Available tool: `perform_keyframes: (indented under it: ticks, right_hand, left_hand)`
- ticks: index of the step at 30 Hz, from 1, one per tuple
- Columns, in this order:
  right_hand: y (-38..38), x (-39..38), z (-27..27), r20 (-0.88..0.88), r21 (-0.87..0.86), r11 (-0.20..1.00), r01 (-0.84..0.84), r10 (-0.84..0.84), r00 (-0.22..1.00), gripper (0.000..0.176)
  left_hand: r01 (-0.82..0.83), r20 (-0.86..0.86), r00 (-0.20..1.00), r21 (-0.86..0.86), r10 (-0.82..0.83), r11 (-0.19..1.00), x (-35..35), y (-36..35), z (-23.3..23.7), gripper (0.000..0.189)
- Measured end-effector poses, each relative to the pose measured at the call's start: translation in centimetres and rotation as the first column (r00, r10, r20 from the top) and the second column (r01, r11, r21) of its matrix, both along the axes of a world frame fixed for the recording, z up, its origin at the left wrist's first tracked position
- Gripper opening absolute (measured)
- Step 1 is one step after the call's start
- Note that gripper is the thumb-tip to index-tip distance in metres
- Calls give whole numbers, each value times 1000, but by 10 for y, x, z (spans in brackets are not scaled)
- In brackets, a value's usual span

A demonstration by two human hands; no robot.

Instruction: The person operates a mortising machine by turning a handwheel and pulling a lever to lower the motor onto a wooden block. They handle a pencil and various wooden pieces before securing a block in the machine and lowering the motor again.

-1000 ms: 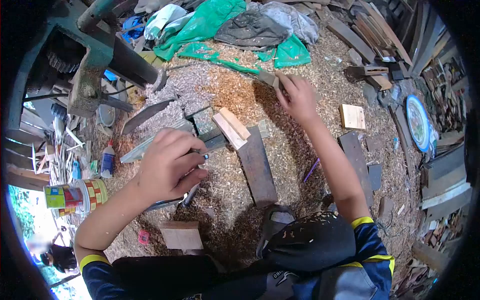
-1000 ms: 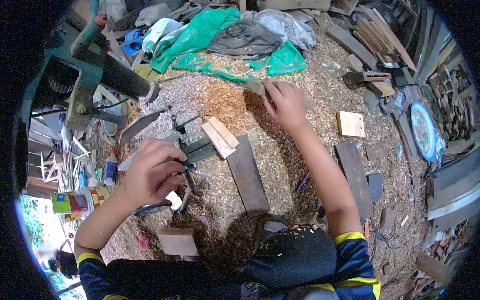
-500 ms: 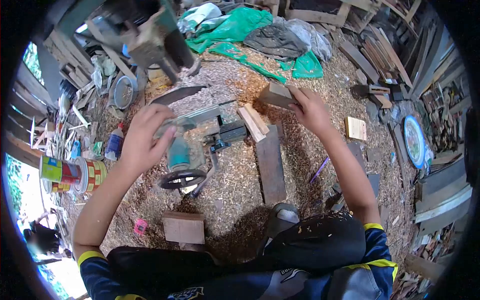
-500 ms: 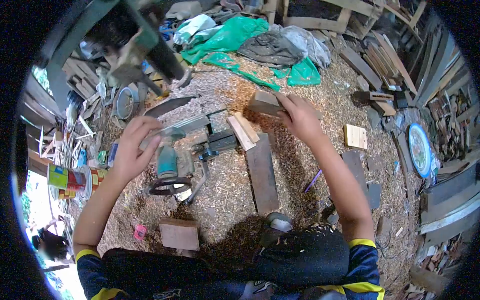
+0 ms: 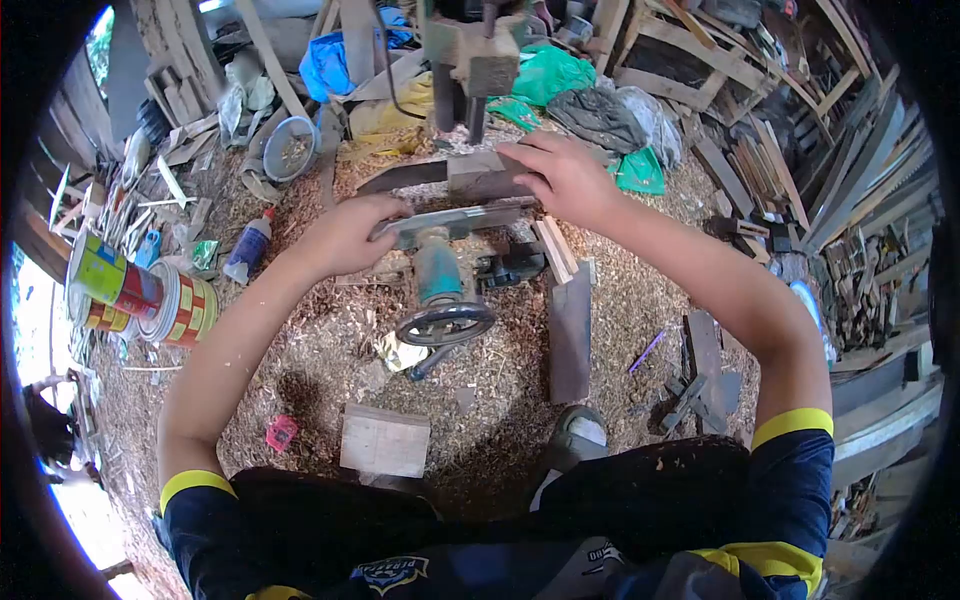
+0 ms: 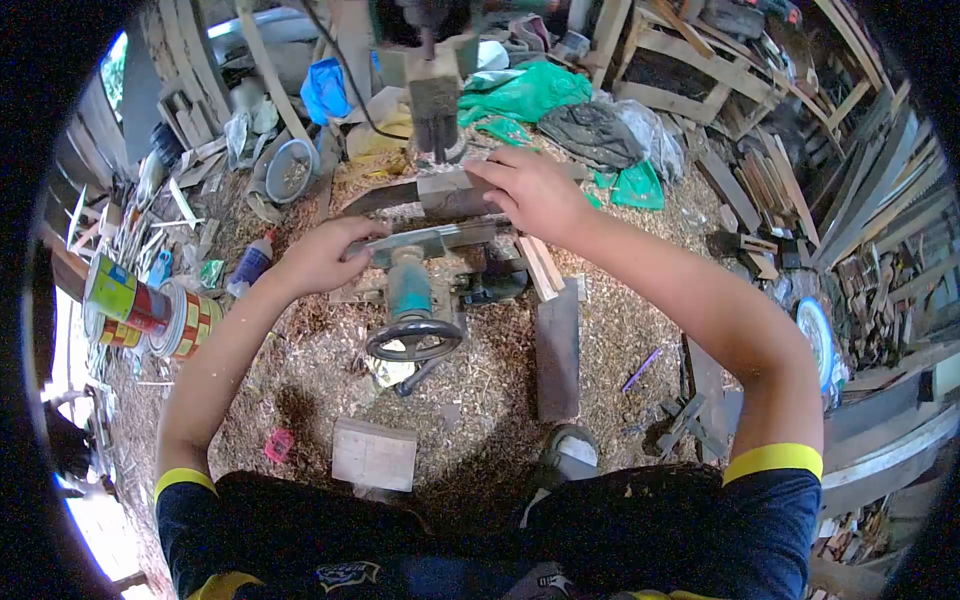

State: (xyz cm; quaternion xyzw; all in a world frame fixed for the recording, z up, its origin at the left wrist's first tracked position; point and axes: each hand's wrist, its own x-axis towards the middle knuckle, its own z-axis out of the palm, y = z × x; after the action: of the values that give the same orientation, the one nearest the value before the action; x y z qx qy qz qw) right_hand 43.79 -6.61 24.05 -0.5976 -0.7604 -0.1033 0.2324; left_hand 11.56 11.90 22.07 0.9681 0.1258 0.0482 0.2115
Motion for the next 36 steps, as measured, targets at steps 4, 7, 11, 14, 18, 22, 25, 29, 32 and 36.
perform_keyframes:
  ticks: [4, 7, 11, 14, 18, 22, 25, 29, 32, 36]
  right_hand:
    - [34, -19, -20, -121, -61, 998, 4, -11, 993, 44]
    - [45, -23, -36, -212, -35, 997, 63, -69, 975, 44]
    - [39, -5, -15, 4, 59, 997, -44, 44, 999, 48]
    - [17, 15, -2, 38, 69, 995, 67, -69, 997, 48]
    - [5, 37, -29, -278, -109, 990, 87, -114, 954, 40]
    - [12, 23, -30, -150, 28, 989, 146, -140, 979, 36]
    - [22, 11, -26, -182, 86, 991, 107, -90, 979, 36]
    - [35, -4, -33, -190, 218, 976, 6, 37, 981, 40]
    - [42, -14, -37, -221, 290, 956, -54, 122, 967, 39]
    - [49, -24, -47, -204, 302, 953, -37, 102, 974, 38]
  left_hand:
    - [-71, 20, 997, -70, 72, 995, -3, 8, -6, 38]
    - [-253, 61, 964, -62, 257, 965, 0, 4, -9, 40]
    - [-345, 286, 906, 74, 311, 936, 4, 9, -23, 45]
    - [-333, 266, 919, 124, 292, 935, 11, 15, -30, 50]
    - [-377, 136, 922, 91, 364, 922, 21, 1, -12, 53]
    - [-378, 155, 918, 70, 364, 923, 30, 14, -18, 59]
    - [-405, 272, 889, 89, 368, 910, 22, 17, -17, 57]
    - [-444, 253, 866, -4, 431, 896, 1, 11, -1, 49]
    - [-435, 418, 846, 183, 330, 882, -13, 22, -15, 48]
    - [-448, 392, 856, 235, 338, 862, -30, 27, -17, 56]
